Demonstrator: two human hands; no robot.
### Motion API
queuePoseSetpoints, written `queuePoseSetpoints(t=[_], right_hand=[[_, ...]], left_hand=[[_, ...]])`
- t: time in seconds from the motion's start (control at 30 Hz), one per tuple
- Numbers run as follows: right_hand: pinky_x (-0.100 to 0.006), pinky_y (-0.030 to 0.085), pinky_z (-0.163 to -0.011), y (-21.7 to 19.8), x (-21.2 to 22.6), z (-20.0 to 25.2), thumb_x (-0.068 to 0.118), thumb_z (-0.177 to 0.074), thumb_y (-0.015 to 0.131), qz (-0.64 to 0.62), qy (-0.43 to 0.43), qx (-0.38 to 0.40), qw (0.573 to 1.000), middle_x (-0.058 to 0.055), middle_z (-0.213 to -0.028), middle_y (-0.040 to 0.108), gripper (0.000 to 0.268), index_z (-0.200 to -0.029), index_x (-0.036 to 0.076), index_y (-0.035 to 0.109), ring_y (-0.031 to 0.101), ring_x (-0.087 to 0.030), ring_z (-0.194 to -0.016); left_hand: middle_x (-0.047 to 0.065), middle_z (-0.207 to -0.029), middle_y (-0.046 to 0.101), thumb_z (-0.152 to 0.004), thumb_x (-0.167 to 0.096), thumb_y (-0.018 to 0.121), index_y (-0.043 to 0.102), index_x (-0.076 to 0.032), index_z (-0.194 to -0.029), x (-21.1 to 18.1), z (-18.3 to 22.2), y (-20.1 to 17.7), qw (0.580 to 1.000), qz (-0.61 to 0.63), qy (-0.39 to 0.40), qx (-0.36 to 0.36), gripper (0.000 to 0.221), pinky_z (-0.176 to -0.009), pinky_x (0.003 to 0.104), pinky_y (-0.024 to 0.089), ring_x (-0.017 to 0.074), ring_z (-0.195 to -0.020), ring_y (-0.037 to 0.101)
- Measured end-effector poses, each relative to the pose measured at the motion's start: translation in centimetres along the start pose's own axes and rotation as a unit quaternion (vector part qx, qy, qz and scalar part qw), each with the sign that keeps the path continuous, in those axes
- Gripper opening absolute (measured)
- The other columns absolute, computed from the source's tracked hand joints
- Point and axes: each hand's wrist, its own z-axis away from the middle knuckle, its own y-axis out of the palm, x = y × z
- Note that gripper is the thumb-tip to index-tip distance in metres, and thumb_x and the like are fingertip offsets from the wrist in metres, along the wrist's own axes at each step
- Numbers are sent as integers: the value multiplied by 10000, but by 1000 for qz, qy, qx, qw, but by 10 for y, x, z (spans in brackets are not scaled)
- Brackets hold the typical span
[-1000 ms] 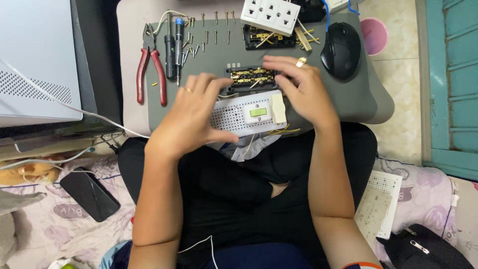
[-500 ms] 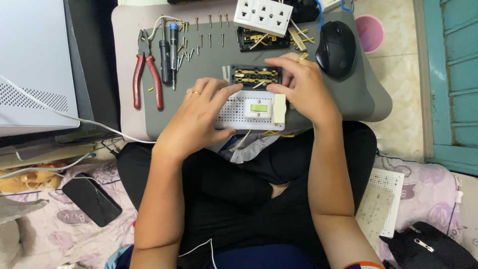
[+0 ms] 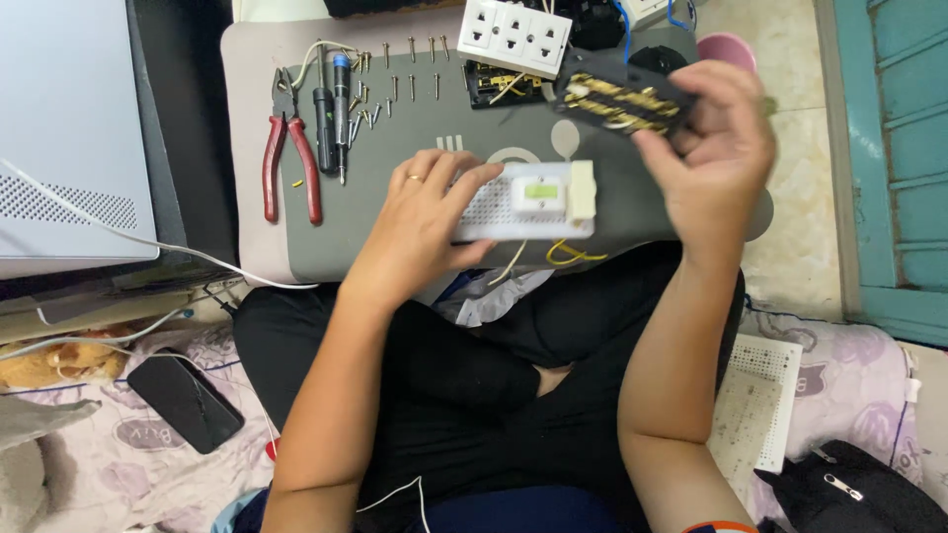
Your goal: Repairing an electrical component by tightening screws with a screwdriver
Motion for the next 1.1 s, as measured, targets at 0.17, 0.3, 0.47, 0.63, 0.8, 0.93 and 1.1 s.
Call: queuePoseSetpoints(t=[0.17, 0.3, 0.47, 0.63, 0.8, 0.93, 1.1], right_hand=[[-298, 522, -994, 5, -8, 4, -187, -880, 679, -127, 31, -47, 990, -129, -1280, 477, 439, -1216, 45, 519, 539, -215, -1194], [-324, 505, -1058, 17, -12, 7, -150, -888, 671, -192, 19, -67, 979, -141, -1275, 519, 435, -1239, 46, 506, 525, -215, -1223], [-303, 491, -1069, 38, -1, 10, -140, -855, 667, -242, 51, -15, 969, -154, -1265, 531, 453, -1231, 41, 488, 544, -213, -1194], [-295, 489, -960, 61, 19, 13, -90, -866, 678, -199, 46, 75, 976, -155, -1239, 491, 384, -1176, 78, 526, 506, -224, -1220], [-344, 487, -1071, 72, 27, 19, -117, -866, 640, -286, 108, 70, 950, -246, -1374, 516, 614, -1384, 85, 378, 504, -274, -1321], [-353, 470, -1094, 79, 29, 22, -234, -866, 562, -336, 131, 70, 930, -386, -1430, 481, 737, -1457, 130, 314, 507, -350, -1381], [-363, 467, -1120, 69, 13, 22, -146, -832, 673, -358, 124, 42, 924, -359, -1428, 472, 705, -1405, 113, 355, 510, -349, -1360]], left_hand=[[121, -1301, 533, -839, -410, 761, 489, -111, -1293, -7, -14, 21, 999, -18, -14, -24, 608, -1052, 553, 311, 311, -1217, 479], [78, -1317, 553, -873, -454, 717, 545, -126, -1232, -6, -12, 20, 997, -3, -18, -81, 516, -1056, 569, 329, 314, -1262, 469], [75, -1140, 616, -932, -127, 625, 548, -86, -1135, -5, 0, -8, 937, 261, -118, -199, 221, -852, 340, 505, 213, -1028, 592], [-1, -856, 432, -993, -124, 564, 505, -106, -1326, 0, 2, -7, 848, 477, -176, -150, 338, -583, 212, 558, 94, -702, 592], [31, -855, 577, -979, -140, 590, 504, -50, -1299, 3, 4, -3, 794, 560, -169, -166, 344, -634, 231, 584, 119, -684, 631], [108, -901, 661, -989, -161, 577, 467, -38, -1306, 4, 3, 3, 752, 620, -151, -168, 357, -607, 241, 585, 187, -688, 686], [-15, -822, 518, -1010, -227, 519, 488, -93, -1339, 2, 5, -3, 815, 541, -157, -138, 356, -675, 225, 587, 55, -744, 491]])
